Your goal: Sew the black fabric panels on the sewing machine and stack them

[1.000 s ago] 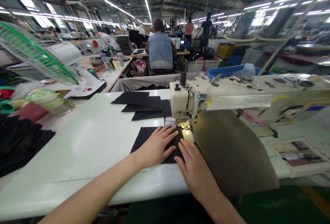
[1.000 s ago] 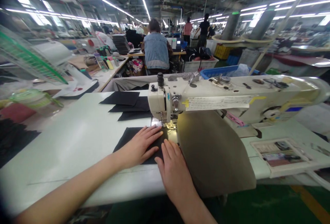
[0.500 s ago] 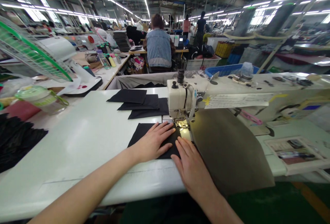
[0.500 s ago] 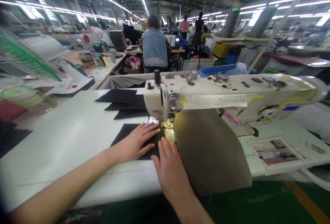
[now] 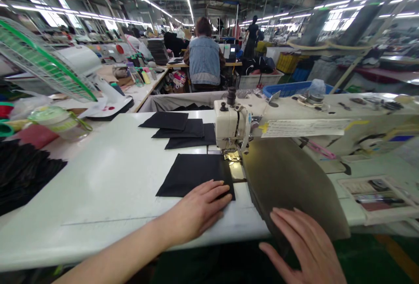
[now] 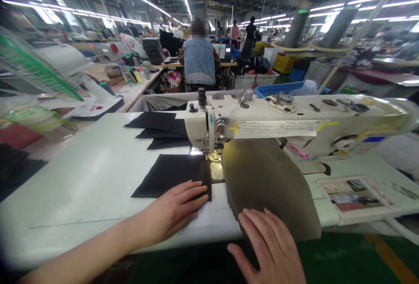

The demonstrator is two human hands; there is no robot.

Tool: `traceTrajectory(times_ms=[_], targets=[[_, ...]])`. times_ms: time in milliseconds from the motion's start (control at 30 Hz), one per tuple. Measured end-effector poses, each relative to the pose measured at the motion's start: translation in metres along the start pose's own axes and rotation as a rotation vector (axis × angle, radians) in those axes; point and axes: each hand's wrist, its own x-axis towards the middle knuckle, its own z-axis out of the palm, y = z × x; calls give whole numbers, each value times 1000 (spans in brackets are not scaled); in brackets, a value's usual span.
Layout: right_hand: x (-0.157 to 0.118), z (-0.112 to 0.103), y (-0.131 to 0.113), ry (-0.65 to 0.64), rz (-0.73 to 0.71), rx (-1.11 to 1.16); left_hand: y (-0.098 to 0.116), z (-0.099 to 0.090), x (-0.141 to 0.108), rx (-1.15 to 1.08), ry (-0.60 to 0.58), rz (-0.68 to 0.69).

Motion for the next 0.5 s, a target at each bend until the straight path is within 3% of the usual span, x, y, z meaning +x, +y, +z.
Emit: traceTrajectory(times_ms=[133,300,500], targets=[[-17,-9,34,-182,-205,-124,-7,-4,3,-23,45,5],[-17,-18,45,-133,-301,-64,-12,-8,7,-23,30,11],[-8,-39,56,-194,-309,69,-20,-10,11,-23,60,29]])
